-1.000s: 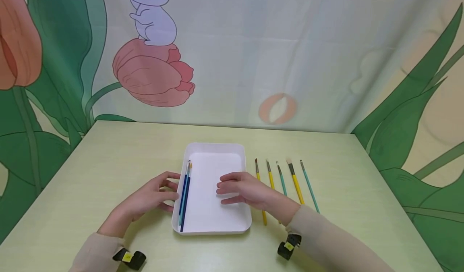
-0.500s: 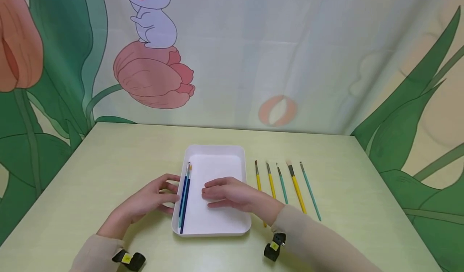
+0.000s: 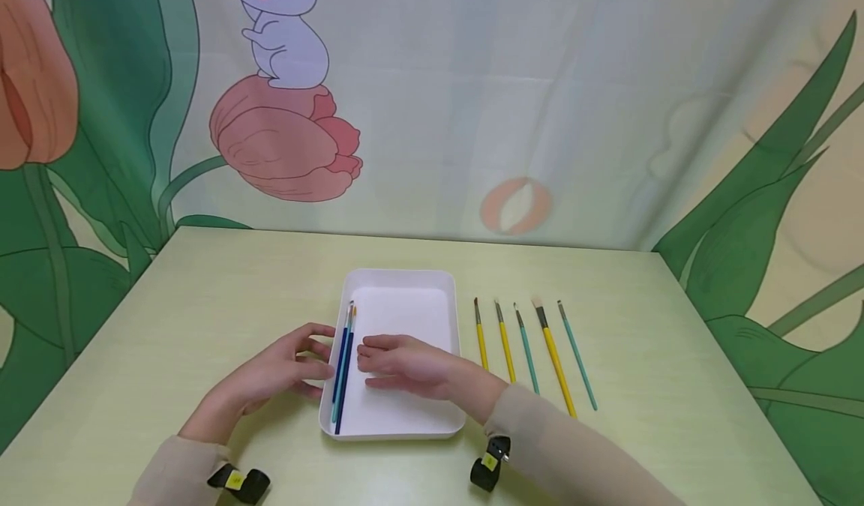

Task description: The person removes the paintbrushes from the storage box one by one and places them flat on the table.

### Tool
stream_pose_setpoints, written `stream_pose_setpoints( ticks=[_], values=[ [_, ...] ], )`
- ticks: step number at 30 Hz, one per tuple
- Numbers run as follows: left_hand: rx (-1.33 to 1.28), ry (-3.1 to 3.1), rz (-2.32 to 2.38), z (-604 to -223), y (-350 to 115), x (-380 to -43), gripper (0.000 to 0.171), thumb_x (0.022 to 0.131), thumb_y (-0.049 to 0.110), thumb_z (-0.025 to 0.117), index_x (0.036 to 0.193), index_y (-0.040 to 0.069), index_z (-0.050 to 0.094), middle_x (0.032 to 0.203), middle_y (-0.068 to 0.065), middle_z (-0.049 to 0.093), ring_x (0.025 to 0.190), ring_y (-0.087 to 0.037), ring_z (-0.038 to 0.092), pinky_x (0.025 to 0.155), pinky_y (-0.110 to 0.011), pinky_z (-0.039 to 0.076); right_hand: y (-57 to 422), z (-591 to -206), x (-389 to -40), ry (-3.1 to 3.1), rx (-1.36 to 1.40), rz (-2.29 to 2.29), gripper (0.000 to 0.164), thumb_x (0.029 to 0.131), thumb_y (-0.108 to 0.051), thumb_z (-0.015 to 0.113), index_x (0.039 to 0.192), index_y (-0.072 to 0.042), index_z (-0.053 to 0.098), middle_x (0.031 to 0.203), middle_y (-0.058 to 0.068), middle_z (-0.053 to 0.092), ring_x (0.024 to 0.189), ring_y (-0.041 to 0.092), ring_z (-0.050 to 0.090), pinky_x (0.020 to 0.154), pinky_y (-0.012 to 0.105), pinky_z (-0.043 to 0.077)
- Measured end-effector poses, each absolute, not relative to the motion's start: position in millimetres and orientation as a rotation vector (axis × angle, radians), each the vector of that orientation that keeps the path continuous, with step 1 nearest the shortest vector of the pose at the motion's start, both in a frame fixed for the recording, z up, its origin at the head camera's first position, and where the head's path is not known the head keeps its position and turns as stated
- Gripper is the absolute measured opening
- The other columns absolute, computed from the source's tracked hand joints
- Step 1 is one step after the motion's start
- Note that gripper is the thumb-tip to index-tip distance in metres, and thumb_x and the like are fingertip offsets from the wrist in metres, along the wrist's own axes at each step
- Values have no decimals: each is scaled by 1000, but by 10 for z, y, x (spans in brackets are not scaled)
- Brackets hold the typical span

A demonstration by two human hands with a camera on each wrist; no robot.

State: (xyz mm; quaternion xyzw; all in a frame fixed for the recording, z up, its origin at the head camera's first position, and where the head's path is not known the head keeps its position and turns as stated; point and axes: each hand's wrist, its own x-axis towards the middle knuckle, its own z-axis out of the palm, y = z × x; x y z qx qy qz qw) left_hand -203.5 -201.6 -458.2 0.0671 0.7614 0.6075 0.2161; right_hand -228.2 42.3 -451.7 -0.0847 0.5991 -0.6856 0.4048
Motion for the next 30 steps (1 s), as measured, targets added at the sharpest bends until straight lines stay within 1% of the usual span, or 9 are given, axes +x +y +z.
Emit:
stream_pose_setpoints(
  ticks=[3, 8, 12, 14, 19, 23, 26, 30],
  values=[
    [187, 2113, 1677, -4569, -2016, -2035, 65, 95, 6, 69, 150, 0, 35, 127, -25, 49, 103, -33, 63, 81, -46, 62, 362, -4510, -2266, 1510, -227, -1731, 74, 98, -2, 62, 159, 8, 20, 162, 22, 31, 148, 31, 34, 115, 45, 39],
    [194, 2105, 1674, -4561, -2018, -2039, 65, 95, 5, 68, 150, 0, 35, 127, -25, 49, 104, -33, 63, 81, -46, 62, 277, -4486, -2257, 1566, -221, -1725, 72, 99, -3, 61, 158, 8, 22, 160, 21, 36, 147, 31, 37, 117, 46, 35],
    [200, 2099, 1674, -4563, -2022, -2055, 65, 96, 5, 68, 151, 0, 35, 129, -26, 49, 105, -33, 62, 82, -46, 62, 191, -4480, -2227, 1613, -220, -1736, 71, 99, -3, 61, 157, 10, 22, 161, 20, 36, 148, 30, 35, 120, 47, 30],
    [198, 2102, 1672, -4563, -2023, -2060, 65, 96, 6, 68, 151, 1, 35, 129, -26, 49, 105, -33, 62, 82, -46, 62, 148, -4486, -2217, 1629, -202, -1753, 71, 99, -4, 61, 157, 10, 23, 161, 19, 35, 147, 30, 36, 120, 47, 30],
    [196, 2112, 1670, -4560, -2027, -2059, 63, 95, 4, 67, 150, 1, 36, 129, -26, 49, 105, -34, 62, 82, -46, 62, 112, -4487, -2199, 1669, -148, -1801, 66, 100, -7, 59, 155, 13, 27, 154, 20, 45, 138, 29, 48, 117, 46, 36],
    [193, 2120, 1665, -4569, -2028, -2055, 63, 95, 5, 67, 150, 1, 36, 128, -25, 50, 104, -34, 62, 82, -46, 62, 129, -4500, -2215, 1634, -95, -1859, 60, 102, -6, 58, 152, 15, 31, 147, 22, 52, 134, 31, 52, 114, 48, 39],
    [190, 2124, 1661, -4575, -2027, -2051, 63, 96, 5, 68, 150, 1, 36, 129, -25, 50, 104, -33, 62, 82, -46, 62, 128, -4534, -2248, 1602, -47, -1900, 59, 101, -3, 60, 150, 15, 33, 142, 23, 55, 131, 32, 55, 112, 49, 42],
    [195, 2114, 1667, -4588, -2019, -2050, 64, 96, 5, 68, 150, 1, 35, 129, -26, 49, 104, -33, 62, 82, -46, 62, 102, -4582, -2274, 1592, -22, -1936, 58, 97, 4, 62, 147, 17, 36, 133, 24, 60, 121, 31, 61, 109, 48, 46]
  ],
)
